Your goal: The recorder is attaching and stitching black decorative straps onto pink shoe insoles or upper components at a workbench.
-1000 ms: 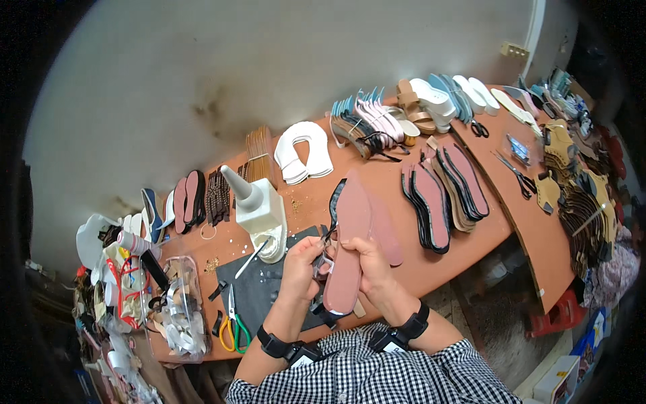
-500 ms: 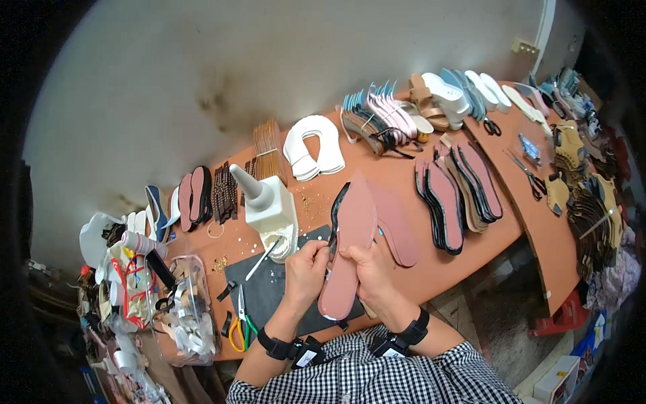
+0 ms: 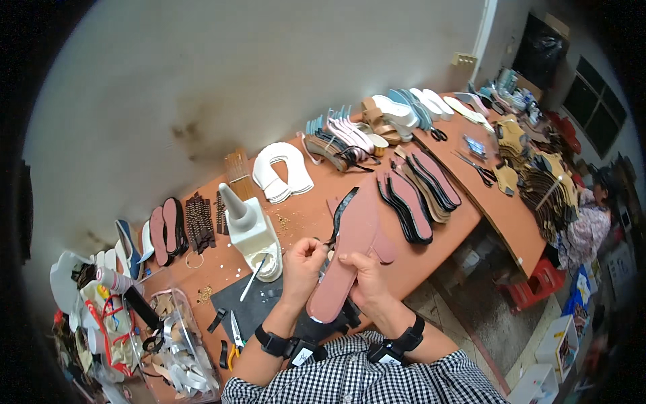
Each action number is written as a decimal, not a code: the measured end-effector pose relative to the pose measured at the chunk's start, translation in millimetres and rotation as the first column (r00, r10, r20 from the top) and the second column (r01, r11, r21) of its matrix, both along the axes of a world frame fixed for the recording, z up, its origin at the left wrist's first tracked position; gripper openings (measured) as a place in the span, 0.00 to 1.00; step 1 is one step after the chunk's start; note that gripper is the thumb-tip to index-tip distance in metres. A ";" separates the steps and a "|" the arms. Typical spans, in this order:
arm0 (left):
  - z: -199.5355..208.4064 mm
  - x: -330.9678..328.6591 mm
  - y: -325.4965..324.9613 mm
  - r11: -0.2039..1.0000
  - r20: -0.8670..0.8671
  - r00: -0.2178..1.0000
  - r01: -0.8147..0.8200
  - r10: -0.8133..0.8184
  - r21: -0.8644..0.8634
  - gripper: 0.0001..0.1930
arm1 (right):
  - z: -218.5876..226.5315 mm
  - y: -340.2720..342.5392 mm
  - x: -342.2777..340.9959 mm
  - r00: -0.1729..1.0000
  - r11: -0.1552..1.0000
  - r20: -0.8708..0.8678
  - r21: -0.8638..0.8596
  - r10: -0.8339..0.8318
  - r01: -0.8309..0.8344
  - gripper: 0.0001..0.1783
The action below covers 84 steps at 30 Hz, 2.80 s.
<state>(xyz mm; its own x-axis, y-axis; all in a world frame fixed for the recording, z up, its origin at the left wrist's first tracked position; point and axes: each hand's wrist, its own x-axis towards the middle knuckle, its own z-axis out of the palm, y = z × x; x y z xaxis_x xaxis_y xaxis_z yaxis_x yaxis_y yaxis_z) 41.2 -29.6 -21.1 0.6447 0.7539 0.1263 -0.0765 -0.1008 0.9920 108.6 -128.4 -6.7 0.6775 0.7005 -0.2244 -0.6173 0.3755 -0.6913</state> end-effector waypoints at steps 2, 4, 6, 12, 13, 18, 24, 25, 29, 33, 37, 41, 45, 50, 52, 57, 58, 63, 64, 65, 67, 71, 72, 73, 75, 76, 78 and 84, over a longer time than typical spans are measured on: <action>-3.9 0.9 0.9 0.994 -0.025 0.997 0.075 -0.073 0.085 0.07 | -3.4 -6.5 -0.9 1.000 1.000 -0.012 -0.009 -0.013 0.013 0.12; -9.2 2.0 0.7 0.980 -0.020 0.993 0.118 -0.116 0.160 0.07 | -6.0 -12.3 -2.6 1.000 0.998 0.000 -0.048 -0.029 0.029 0.11; -14.0 4.6 0.6 0.965 0.008 0.991 0.127 -0.133 0.230 0.06 | -8.0 -15.6 -3.7 0.998 0.993 0.028 -0.111 -0.048 0.050 0.10; -6.4 1.6 6.6 0.960 -0.006 0.972 0.235 -0.237 0.151 0.05 | -12.1 -6.3 1.1 0.996 0.991 0.016 -0.099 -0.085 0.086 0.09; -11.3 2.6 10.2 0.963 0.055 0.962 0.269 -0.269 0.001 0.05 | -10.9 -2.7 1.1 0.997 0.992 0.016 -0.099 -0.080 0.082 0.09; -24.5 7.6 18.2 0.755 0.306 0.927 0.359 -0.218 -0.548 0.04 | -14.5 14.8 8.3 0.998 0.992 0.044 -0.121 -0.037 0.042 0.09; -28.6 5.7 17.8 0.810 0.316 0.947 0.232 -0.061 -0.539 0.03 | -13.7 26.6 29.8 0.935 0.974 -0.313 -0.093 0.169 -0.207 0.11; -28.4 5.8 18.4 0.837 0.295 0.954 0.201 -0.050 -0.508 0.03 | -12.7 27.1 30.5 0.930 0.974 -0.323 -0.083 0.173 -0.210 0.11; -31.7 6.7 19.1 0.818 0.299 0.953 0.203 -0.040 -0.538 0.03 | -13.3 29.8 32.2 0.926 0.976 -0.337 -0.071 0.170 -0.205 0.11; -36.3 12.6 17.1 0.862 0.230 0.971 0.165 -0.058 -0.480 0.04 | -15.3 28.6 27.2 0.984 0.990 -0.123 -0.035 0.129 -0.134 0.10; -31.4 11.9 18.3 0.901 0.034 0.984 0.172 -0.172 -0.397 0.04 | -20.3 24.4 27.2 0.999 0.994 -0.035 -0.098 0.038 -0.041 0.09; -30.3 14.2 12.4 0.982 -0.022 0.993 0.110 -0.115 -0.155 0.05 | -17.6 19.0 28.5 0.999 0.992 -0.016 -0.122 0.037 -0.039 0.10; -15.1 12.9 4.3 0.993 0.009 0.999 0.030 -0.031 0.115 0.04 | -15.8 17.2 25.7 0.999 0.991 0.048 -0.134 0.008 -0.001 0.11; -6.8 8.8 4.9 0.959 0.025 1.000 0.001 -0.009 0.282 0.05 | -11.7 17.7 21.9 0.993 0.990 0.115 -0.142 -0.002 0.019 0.13; -5.0 9.5 4.3 0.921 0.087 0.996 -0.027 -0.008 0.389 0.06 | -9.0 17.9 19.9 0.992 0.989 0.122 -0.147 -0.008 0.026 0.13; 0.7 4.8 5.5 0.885 0.048 0.999 -0.024 0.002 0.464 0.06 | -6.1 20.3 18.7 0.988 0.985 0.157 -0.171 -0.011 0.038 0.12; 0.8 4.2 5.8 0.871 0.042 0.999 -0.034 0.015 0.489 0.06 | -5.4 20.8 18.3 0.988 0.982 0.156 -0.184 -0.008 0.037 0.12; 4.3 3.6 7.2 0.697 0.018 1.000 -0.018 0.008 0.717 0.06 | -16.4 22.1 20.2 0.980 0.985 0.201 -0.170 0.008 0.027 0.12; 6.7 3.5 7.0 0.649 0.001 1.000 -0.005 0.006 0.761 0.06 | -19.8 22.8 20.3 0.976 0.988 0.219 -0.153 -0.001 0.035 0.12; 6.6 4.4 6.9 0.657 -0.022 1.000 0.013 0.005 0.754 0.06 | -23.3 22.6 21.3 0.976 0.986 0.220 -0.162 -0.004 0.040 0.12; 7.6 5.0 7.0 0.670 -0.066 0.998 0.045 0.005 0.741 0.06 | -27.2 22.7 22.3 0.975 0.984 0.224 -0.175 -0.006 0.047 0.12; -5.2 6.9 1.5 0.725 -0.027 1.000 0.023 -0.007 0.688 0.06 | -23.7 17.8 19.3 0.979 0.985 0.198 -0.155 -0.049 0.081 0.12; -5.6 6.0 0.6 0.760 -0.018 1.000 0.022 -0.013 0.650 0.06 | -24.3 16.5 19.5 0.979 0.987 0.197 -0.142 -0.044 0.073 0.12; -6.0 5.1 -0.4 0.792 -0.010 1.000 0.021 -0.018 0.610 0.06 | -24.3 15.6 19.4 0.980 0.989 0.196 -0.129 -0.039 0.065 0.12; -7.4 4.0 -2.5 0.812 0.014 1.000 0.010 -0.022 0.584 0.06 | -15.7 17.2 12.8 0.979 0.988 0.178 -0.107 -0.094 0.114 0.11; -7.7 4.2 -3.1 0.821 0.027 0.999 0.005 -0.025 0.571 0.06 | -12.3 18.0 10.9 0.978 0.985 0.170 -0.096 -0.123 0.141 0.11; -6.7 6.3 -4.9 0.804 0.036 0.999 0.002 -0.029 0.595 0.05 | -13.4 16.0 13.5 0.981 0.993 0.171 -0.061 -0.087 0.099 0.12; -1.0 2.1 -6.5 0.646 -0.024 0.999 0.042 -0.037 0.762 0.07 | -15.4 10.1 20.2 0.998 0.991 0.020 -0.117 0.065 -0.062 0.12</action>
<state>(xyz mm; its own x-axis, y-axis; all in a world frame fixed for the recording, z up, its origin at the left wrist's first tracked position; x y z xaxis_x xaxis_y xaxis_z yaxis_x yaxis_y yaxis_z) 43.3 -36.1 -22.1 0.6743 0.3669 0.6408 -0.0933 -0.8185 0.5668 128.8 -118.3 -22.1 0.6386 0.7124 -0.2911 -0.6200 0.2523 -0.7429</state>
